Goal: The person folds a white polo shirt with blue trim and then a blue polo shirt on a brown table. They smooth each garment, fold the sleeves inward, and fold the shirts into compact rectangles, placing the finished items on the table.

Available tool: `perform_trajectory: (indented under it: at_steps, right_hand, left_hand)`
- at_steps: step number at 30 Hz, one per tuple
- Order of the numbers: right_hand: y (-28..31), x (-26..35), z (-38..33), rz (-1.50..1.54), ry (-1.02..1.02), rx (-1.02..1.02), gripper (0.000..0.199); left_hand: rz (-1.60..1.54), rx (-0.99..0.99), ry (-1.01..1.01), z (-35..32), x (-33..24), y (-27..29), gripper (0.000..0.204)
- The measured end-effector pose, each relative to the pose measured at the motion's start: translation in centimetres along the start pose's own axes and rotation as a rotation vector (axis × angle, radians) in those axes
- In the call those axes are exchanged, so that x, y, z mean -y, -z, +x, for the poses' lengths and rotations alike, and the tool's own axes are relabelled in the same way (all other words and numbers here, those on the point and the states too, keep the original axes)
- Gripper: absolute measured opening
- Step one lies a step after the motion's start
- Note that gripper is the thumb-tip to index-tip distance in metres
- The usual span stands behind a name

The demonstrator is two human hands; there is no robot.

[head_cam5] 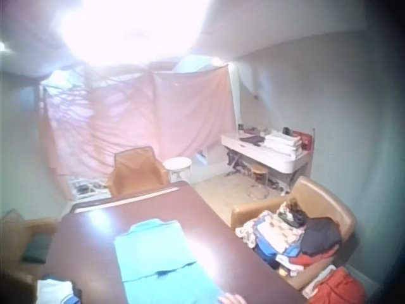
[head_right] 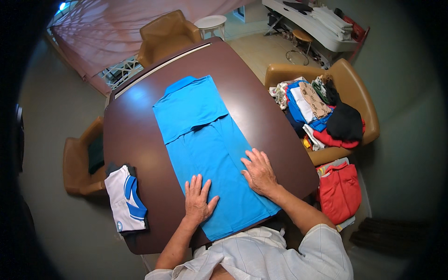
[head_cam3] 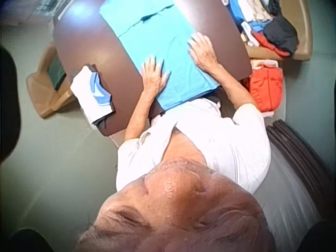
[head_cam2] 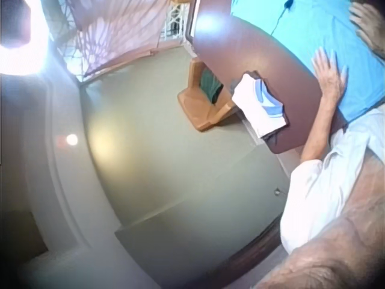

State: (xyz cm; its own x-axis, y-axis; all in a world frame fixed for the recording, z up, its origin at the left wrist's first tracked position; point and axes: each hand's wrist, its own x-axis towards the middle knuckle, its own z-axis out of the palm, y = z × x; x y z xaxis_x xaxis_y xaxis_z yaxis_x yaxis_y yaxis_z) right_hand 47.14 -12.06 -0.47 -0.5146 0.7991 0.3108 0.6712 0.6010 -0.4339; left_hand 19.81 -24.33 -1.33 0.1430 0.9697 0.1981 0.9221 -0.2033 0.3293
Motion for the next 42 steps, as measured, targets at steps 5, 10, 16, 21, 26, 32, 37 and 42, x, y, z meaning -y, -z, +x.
perform_trajectory:
  at_steps: [5,10,16,21,26,32,37,42]
  right_hand:
    - [-0.5,1.2,-1.1,-0.060,0.010,-0.042,0.048]
    - [-1.9,3.7,-2.4,-0.056,0.010,-0.065,0.048]
    - [-1.2,5.2,-1.0,0.016,-0.015,-0.054,0.046]
    - [-0.4,3.9,8.4,-0.004,0.125,-0.215,0.041]
    - [-3.9,2.4,19.9,0.003,0.171,-0.232,0.044]
    - [-9.7,-2.7,28.4,-0.071,0.069,-0.135,0.048]
    - [-12.3,-4.9,28.2,-0.164,0.071,-0.083,0.050]
    - [-12.2,-4.6,28.5,-0.142,0.086,-0.092,0.048]
  left_hand:
    - [0.018,0.007,0.002,-1.4,1.2,0.6,0.074]
    - [0.023,0.062,-0.023,-3.1,3.0,2.2,0.074]
    - [-0.029,0.023,-0.032,-4.7,5.0,3.5,0.069]
    - [0.012,-0.252,-0.029,2.1,9.9,5.2,0.059]
    - [0.104,-0.336,0.058,11.8,16.2,5.6,0.056]
    - [0.096,-0.158,0.145,15.2,18.6,4.1,0.060]
    - [0.155,-0.081,0.186,11.8,18.4,2.7,0.072]
    - [0.153,-0.038,0.197,10.6,18.7,2.5,0.077]
